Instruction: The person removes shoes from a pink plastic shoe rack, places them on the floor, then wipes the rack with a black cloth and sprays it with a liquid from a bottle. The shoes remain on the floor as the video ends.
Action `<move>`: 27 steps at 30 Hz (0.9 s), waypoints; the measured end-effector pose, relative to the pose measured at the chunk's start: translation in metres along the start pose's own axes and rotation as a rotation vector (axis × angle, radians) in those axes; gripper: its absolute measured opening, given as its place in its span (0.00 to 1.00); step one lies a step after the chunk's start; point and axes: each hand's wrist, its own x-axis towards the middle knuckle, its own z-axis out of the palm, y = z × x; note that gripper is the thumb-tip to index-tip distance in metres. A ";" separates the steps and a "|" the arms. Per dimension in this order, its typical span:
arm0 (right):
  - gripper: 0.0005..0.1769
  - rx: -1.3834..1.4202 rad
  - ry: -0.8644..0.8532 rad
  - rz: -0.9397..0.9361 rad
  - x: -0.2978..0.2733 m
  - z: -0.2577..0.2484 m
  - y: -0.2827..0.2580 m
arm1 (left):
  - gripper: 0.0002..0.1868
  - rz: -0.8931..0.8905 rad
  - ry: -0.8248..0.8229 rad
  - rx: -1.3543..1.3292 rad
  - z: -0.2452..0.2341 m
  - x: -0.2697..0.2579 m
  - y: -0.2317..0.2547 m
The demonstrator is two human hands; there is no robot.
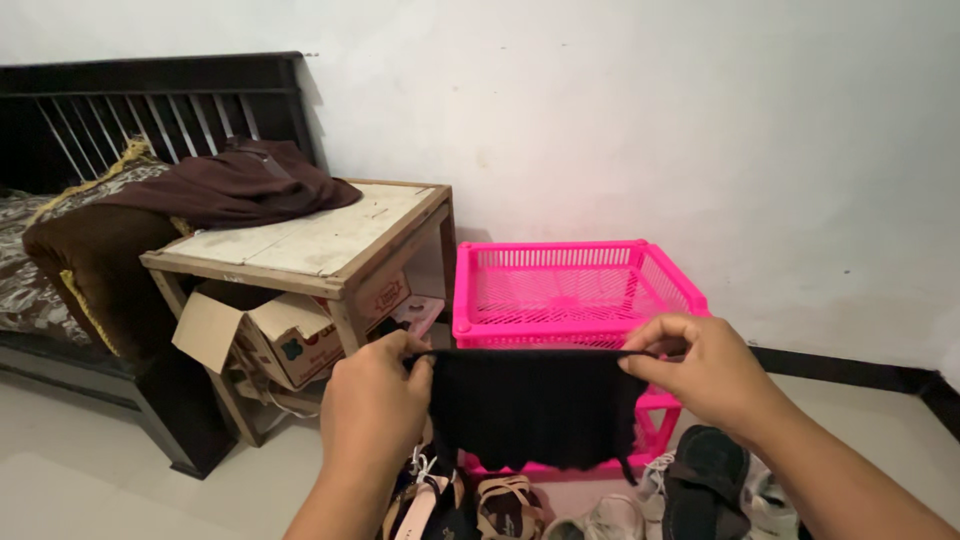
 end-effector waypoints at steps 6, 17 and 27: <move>0.07 0.633 -0.368 0.029 0.009 0.011 0.021 | 0.09 -0.223 -0.137 -0.442 0.003 0.002 0.006; 0.09 0.467 -0.537 -0.346 -0.008 0.032 -0.005 | 0.22 0.208 -0.456 -0.475 0.035 -0.018 0.027; 0.11 0.473 -0.267 -0.217 -0.006 0.029 -0.005 | 0.15 0.371 -0.576 -0.377 0.023 -0.029 0.043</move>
